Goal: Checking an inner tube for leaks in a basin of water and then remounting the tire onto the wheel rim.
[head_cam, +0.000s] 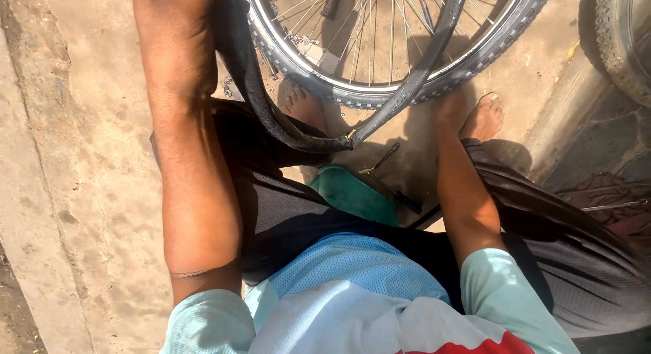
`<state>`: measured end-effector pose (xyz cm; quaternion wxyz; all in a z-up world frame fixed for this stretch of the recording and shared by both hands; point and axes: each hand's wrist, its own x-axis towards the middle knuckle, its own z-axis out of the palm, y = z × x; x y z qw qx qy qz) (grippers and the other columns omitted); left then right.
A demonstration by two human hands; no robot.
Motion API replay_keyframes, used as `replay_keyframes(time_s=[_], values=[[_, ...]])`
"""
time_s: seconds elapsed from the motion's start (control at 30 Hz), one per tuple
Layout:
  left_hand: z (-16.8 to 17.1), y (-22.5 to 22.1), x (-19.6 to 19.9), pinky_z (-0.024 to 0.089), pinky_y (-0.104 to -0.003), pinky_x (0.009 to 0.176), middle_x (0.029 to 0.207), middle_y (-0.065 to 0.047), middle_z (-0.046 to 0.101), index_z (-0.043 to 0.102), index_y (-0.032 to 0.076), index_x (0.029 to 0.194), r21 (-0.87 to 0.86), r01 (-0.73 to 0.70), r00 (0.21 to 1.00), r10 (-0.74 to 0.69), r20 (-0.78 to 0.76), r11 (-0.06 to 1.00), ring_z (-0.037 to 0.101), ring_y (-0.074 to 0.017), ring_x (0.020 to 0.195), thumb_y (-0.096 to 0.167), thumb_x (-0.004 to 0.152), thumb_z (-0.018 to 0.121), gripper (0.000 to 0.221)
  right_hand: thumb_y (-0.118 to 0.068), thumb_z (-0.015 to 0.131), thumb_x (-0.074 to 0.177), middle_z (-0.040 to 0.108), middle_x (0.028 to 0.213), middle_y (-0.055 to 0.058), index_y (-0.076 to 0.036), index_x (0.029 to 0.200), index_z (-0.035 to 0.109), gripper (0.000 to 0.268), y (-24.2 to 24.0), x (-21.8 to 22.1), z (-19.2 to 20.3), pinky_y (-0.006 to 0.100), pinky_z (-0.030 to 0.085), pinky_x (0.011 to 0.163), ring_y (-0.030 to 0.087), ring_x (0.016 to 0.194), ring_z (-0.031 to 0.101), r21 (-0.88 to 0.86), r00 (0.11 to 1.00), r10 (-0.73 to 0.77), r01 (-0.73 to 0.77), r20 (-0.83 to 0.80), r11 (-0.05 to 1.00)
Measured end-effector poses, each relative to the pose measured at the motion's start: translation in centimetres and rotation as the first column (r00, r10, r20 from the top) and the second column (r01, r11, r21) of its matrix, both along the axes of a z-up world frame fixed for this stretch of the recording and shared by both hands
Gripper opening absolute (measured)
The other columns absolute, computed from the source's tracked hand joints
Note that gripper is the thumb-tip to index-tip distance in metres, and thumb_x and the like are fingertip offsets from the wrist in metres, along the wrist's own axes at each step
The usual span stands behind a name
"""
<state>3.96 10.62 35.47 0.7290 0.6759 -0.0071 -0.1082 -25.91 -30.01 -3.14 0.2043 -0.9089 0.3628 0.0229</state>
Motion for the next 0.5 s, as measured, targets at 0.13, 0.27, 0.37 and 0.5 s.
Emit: replay_keyframes(time_s=[0.13,0.27,0.37,0.5], values=[[0.2,-0.5,0.2,0.055,-0.034,0.09,0.103,-0.007,0.069,0.068,-0.005,0.116,0.124,0.012,0.994,-0.026,0.108,0.992,0.065,-0.0164,0.096,0.014,0.107,0.075,0.022,-0.016,0.062,0.101,0.071,0.106,0.026,0.001,0.106,0.071,0.02,-0.7,-3.0,-5.3,0.056,0.049,0.084,0.047,0.1,0.065,0.033,0.992,-0.085,0.082,0.098,0.996],[0.2,-1.2,0.4,0.059,-0.034,0.091,0.107,-0.01,0.073,0.067,-0.004,0.117,0.276,0.014,0.97,-0.079,0.23,0.961,0.072,-0.0188,0.103,0.019,0.105,0.071,0.026,-0.018,0.071,0.09,0.069,0.099,0.013,-0.006,0.094,0.064,0.014,3.2,-3.1,2.0,0.043,0.053,0.076,0.027,0.086,0.065,0.863,0.9,0.049,0.399,-0.434,0.311],[0.0,-1.6,0.5,0.06,-0.035,0.09,0.109,-0.012,0.076,0.068,-0.004,0.118,0.265,0.021,0.967,-0.087,0.238,0.964,0.075,-0.021,0.104,0.02,0.103,0.071,0.028,-0.013,0.075,0.084,0.073,0.106,0.005,-0.01,0.097,0.069,0.014,7.2,0.6,6.8,0.041,0.056,0.087,0.018,0.1,0.069,0.951,0.949,0.07,0.305,-0.308,0.051],[-0.5,-2.0,1.1,0.063,-0.035,0.089,0.112,-0.014,0.074,0.064,-0.002,0.121,0.223,0.047,0.97,-0.098,0.223,0.974,0.077,-0.0227,0.103,0.019,0.099,0.072,0.032,-0.01,0.073,0.091,0.071,0.111,0.009,-0.007,0.103,0.071,0.012,8.9,1.3,6.6,0.046,0.053,0.098,0.023,0.113,0.067,0.979,0.987,-0.038,0.151,-0.157,-0.137]])
